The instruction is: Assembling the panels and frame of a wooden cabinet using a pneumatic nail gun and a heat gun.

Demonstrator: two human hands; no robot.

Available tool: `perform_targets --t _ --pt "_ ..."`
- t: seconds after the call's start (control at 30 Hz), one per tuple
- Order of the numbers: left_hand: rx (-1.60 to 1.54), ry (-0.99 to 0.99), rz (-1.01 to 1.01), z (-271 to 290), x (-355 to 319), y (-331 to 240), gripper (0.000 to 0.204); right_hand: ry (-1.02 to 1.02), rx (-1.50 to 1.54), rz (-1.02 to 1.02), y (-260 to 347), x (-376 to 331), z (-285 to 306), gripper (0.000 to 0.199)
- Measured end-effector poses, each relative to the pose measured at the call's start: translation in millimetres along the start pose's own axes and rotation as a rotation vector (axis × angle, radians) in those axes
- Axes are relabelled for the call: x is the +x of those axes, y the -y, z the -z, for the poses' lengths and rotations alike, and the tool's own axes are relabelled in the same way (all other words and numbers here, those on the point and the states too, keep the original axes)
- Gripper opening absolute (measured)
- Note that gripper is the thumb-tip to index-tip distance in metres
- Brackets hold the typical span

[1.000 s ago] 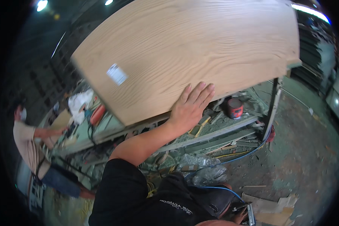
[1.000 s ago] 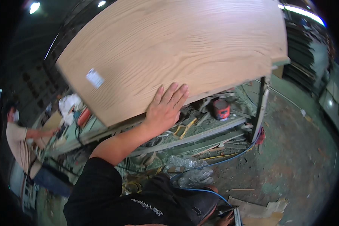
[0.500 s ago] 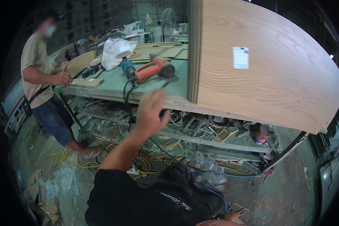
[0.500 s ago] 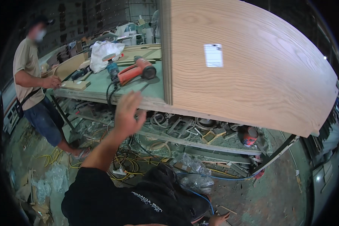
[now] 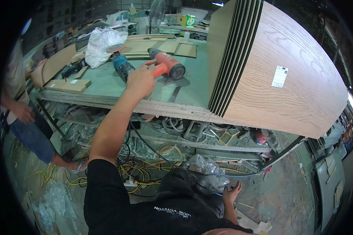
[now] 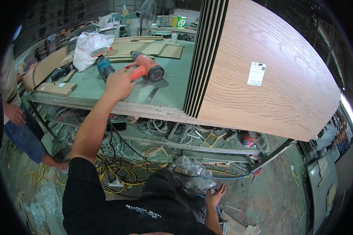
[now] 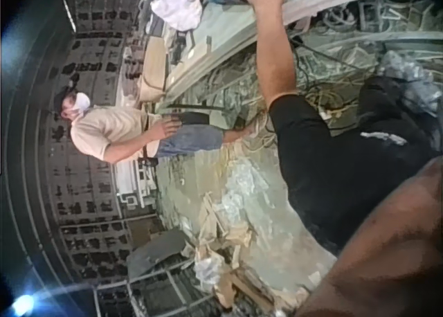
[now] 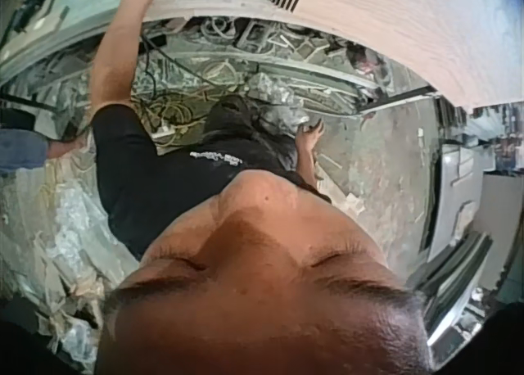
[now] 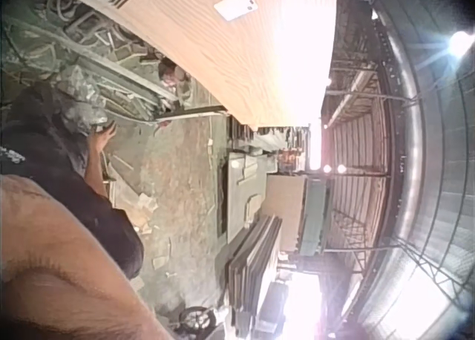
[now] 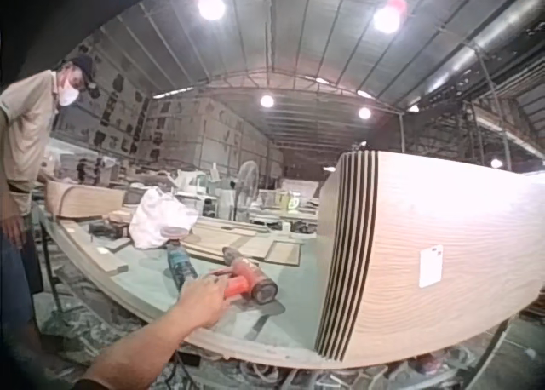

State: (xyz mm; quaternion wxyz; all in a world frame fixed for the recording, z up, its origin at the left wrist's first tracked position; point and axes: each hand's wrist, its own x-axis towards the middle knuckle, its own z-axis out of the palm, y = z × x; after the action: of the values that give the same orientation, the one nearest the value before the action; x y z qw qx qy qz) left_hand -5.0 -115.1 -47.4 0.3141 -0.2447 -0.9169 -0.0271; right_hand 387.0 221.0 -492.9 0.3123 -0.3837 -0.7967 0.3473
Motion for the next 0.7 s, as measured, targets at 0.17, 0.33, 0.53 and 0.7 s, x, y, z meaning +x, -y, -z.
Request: perform_targets --t 0.17,0.33,0.53,0.7 --pt "0.011 -0.086 -0.001 -8.5 9.5 8.7 0.051 0.036 -0.044 -0.003 28.7 10.5 2.5 0.087" --pt "-0.203 -0.35 -0.123 17.9 -9.6 -27.1 0.044 0.056 -0.025 0.113 33.1 20.8 2.3 0.084" --pt "-0.376 -0.411 -0.248 54.8 -56.3 -39.7 0.038 0.15 -0.026 0.09 38.2 5.6 -7.8 0.083" --pt "-0.141 -0.529 0.386 40.0 -60.3 107.2 0.039 0.139 -0.096 0.211 10.5 -11.4 -15.3 0.082"
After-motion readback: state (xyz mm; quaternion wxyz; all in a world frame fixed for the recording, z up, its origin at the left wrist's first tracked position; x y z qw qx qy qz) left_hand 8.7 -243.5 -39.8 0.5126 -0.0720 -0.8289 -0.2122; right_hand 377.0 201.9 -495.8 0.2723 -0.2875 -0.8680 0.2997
